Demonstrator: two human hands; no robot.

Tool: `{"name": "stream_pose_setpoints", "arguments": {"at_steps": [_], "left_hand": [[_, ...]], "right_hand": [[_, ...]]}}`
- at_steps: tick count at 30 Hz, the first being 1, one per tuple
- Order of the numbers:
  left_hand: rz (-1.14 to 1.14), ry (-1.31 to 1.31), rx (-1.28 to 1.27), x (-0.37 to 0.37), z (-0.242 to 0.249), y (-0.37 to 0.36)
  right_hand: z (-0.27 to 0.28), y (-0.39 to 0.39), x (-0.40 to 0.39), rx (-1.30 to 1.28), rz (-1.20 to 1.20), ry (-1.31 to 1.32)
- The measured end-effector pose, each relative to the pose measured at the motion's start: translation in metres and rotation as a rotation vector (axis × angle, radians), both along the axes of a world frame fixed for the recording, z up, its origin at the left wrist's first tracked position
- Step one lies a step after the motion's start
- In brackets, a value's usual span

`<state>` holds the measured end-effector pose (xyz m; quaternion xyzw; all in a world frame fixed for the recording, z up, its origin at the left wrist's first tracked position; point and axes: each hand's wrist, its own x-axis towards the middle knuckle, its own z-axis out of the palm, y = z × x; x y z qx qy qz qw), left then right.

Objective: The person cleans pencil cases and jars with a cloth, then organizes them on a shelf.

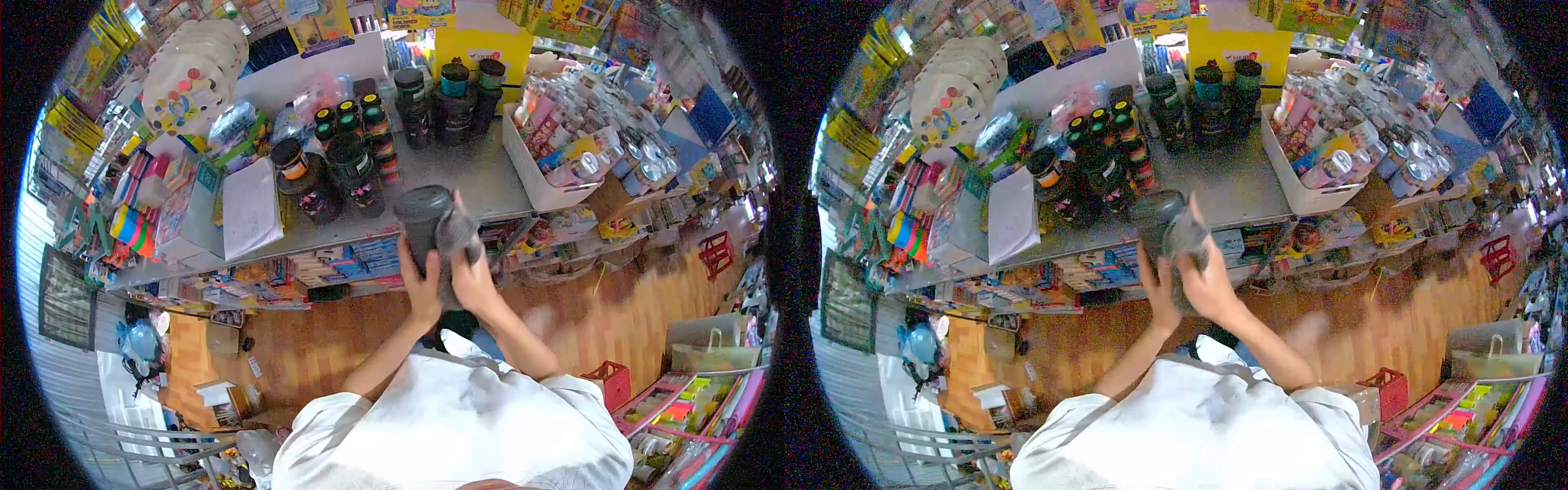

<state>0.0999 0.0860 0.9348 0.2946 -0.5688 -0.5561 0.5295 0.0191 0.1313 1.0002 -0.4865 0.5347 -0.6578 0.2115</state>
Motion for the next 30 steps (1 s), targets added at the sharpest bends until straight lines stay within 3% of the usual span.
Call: {"name": "stream_pose_setpoints", "arguments": {"at_steps": [3, 4, 6, 8, 9, 11, 12, 15, 17, 19, 21, 22, 25, 26, 27, 28, 29, 30], "left_hand": [[0.082, -0.051, -0.064, 0.01, 0.012, -0.017], [0.109, 0.029, 0.153, 0.011, 0.04, -0.016], [0.067, 0.016, 0.086, 0.014, 0.043, -0.016], [-0.048, -0.055, 0.033, 0.016, 0.035, -0.013], [-0.061, -0.07, -0.117, 0.019, 0.035, -0.007], [-0.068, -0.164, -0.071, 0.02, 0.003, -0.001], [-0.171, 0.001, 0.03, 0.024, 0.021, 0.008], [-0.209, 0.189, 0.156, 0.021, 0.02, 0.004], [-0.193, 0.315, 0.246, 0.023, 0.005, -0.011], [-0.173, 0.442, 0.336, 0.026, -0.006, -0.021], [-0.305, 0.495, 0.367, 0.03, -0.012, -0.022], [-0.117, 0.261, 0.176, 0.032, -0.012, -0.012], [-0.138, 0.015, 0.083, 0.032, 0.009, 0.007], [-0.111, 0.048, 0.256, 0.028, 0.005, 0.012], [-0.114, 0.052, 0.251, 0.026, -0.002, 0.009], [-0.118, 0.16, 0.295, 0.024, -0.007, 0.006], [-0.122, 0.267, 0.341, 0.022, -0.014, 0.004], [-0.116, 0.298, 0.261, 0.02, 0.013, 0.001]], "right_hand": [[-0.029, 0.017, 0.014, 0.031, 0.094, 0.242], [-0.04, 0.022, 0.021, 0.03, 0.083, 0.225], [-0.047, 0.021, 0.028, 0.031, 0.075, 0.206], [-0.043, 0.007, 0.024, -0.061, -0.047, -0.075], [-0.031, 0.0, 0.017, -0.138, -0.039, -0.184], [-0.002, -0.012, 0.005, -0.26, -0.037, -0.413], [0.004, -0.013, -0.003, -0.26, -0.04, -0.414], [0.002, -0.006, -0.01, -0.15, 0.145, -0.39], [-0.016, 0.013, 0.013, 0.025, 0.03, 0.162], [-0.021, 0.019, 0.032, -0.04, 0.033, 0.268], [-0.021, 0.021, 0.036, -0.054, 0.022, 0.26], [-0.025, 0.015, 0.032, -0.063, 0.019, 0.142], [-0.01, -0.007, 0.012, -0.24, 0.085, -0.274], [0.003, -0.01, 0.005, -0.223, 0.117, -0.307], [0.015, -0.01, 0.002, -0.206, 0.151, -0.339], [0.013, -0.009, 0.001, -0.21, 0.15, -0.334], [0.007, -0.007, 0.002, -0.155, 0.099, -0.133], [-0.003, -0.004, 0.005, -0.096, 0.048, 0.066]]}}
